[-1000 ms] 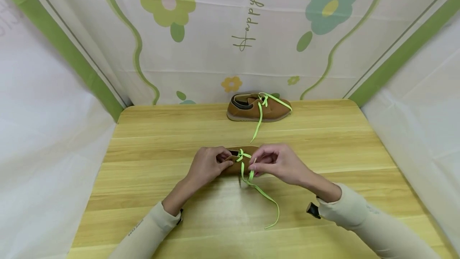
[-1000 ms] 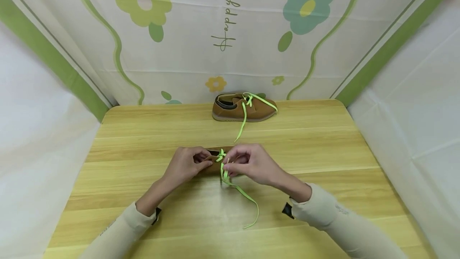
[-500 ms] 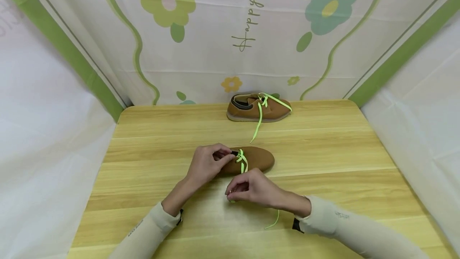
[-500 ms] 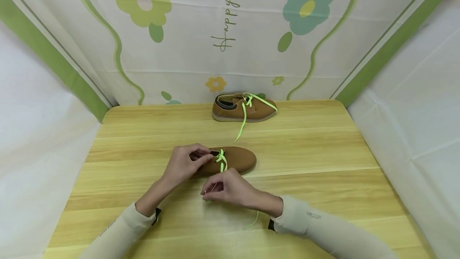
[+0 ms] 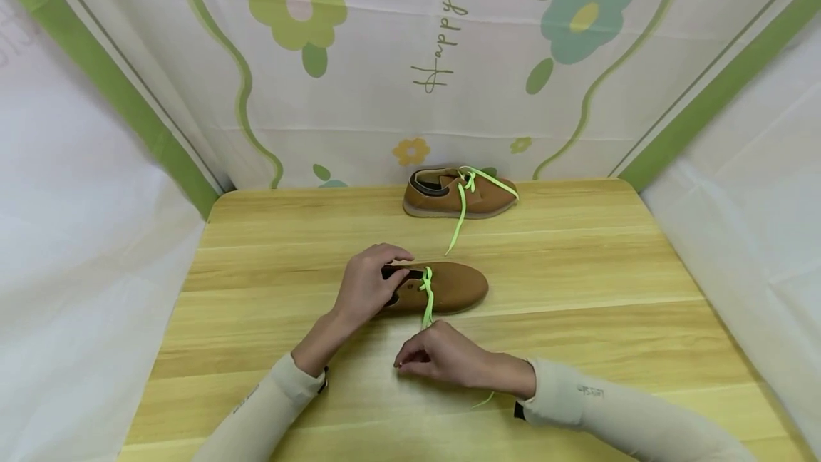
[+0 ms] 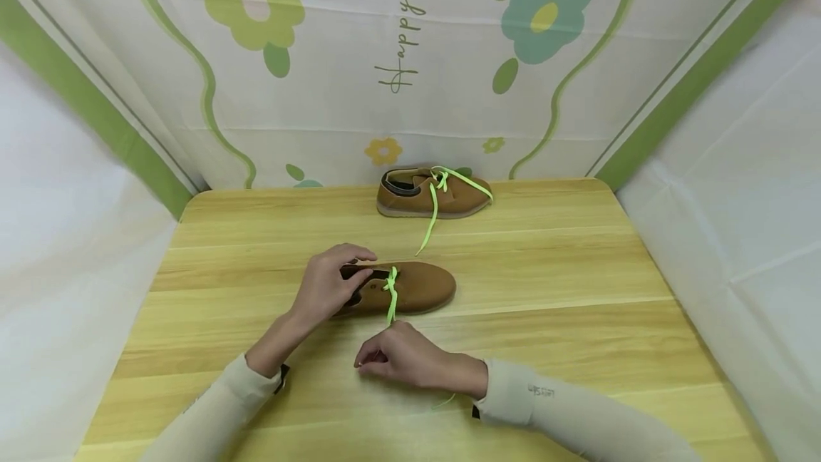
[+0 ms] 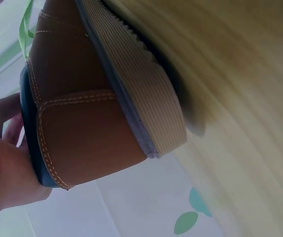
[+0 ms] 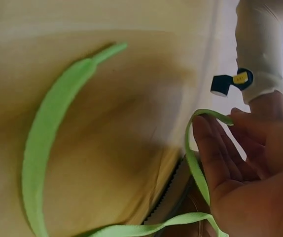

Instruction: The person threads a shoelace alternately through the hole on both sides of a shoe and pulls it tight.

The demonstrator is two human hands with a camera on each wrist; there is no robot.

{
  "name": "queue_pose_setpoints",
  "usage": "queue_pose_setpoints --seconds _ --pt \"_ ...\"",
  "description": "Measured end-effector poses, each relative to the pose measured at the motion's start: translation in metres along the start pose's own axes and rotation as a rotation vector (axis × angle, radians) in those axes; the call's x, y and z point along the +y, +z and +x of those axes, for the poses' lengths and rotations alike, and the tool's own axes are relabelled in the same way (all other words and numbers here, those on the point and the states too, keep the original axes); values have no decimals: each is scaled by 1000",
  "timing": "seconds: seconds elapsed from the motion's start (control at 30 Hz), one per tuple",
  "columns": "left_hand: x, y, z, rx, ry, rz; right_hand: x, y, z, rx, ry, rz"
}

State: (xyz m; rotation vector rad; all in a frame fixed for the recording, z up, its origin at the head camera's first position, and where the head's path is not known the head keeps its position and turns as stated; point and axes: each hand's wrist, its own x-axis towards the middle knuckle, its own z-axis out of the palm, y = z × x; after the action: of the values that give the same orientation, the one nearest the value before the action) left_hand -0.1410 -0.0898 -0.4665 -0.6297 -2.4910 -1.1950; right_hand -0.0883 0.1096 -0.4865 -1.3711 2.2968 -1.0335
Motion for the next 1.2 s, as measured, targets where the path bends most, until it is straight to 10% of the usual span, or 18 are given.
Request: queue_pose_setpoints --seconds 0.5,1.2 --pt "3 2 9 -132 -89 234 -1 9 -7 -71 -64 -224" --pt "-6 2 10 -103 -27 223 11 -27 -48 -178 -130 -232"
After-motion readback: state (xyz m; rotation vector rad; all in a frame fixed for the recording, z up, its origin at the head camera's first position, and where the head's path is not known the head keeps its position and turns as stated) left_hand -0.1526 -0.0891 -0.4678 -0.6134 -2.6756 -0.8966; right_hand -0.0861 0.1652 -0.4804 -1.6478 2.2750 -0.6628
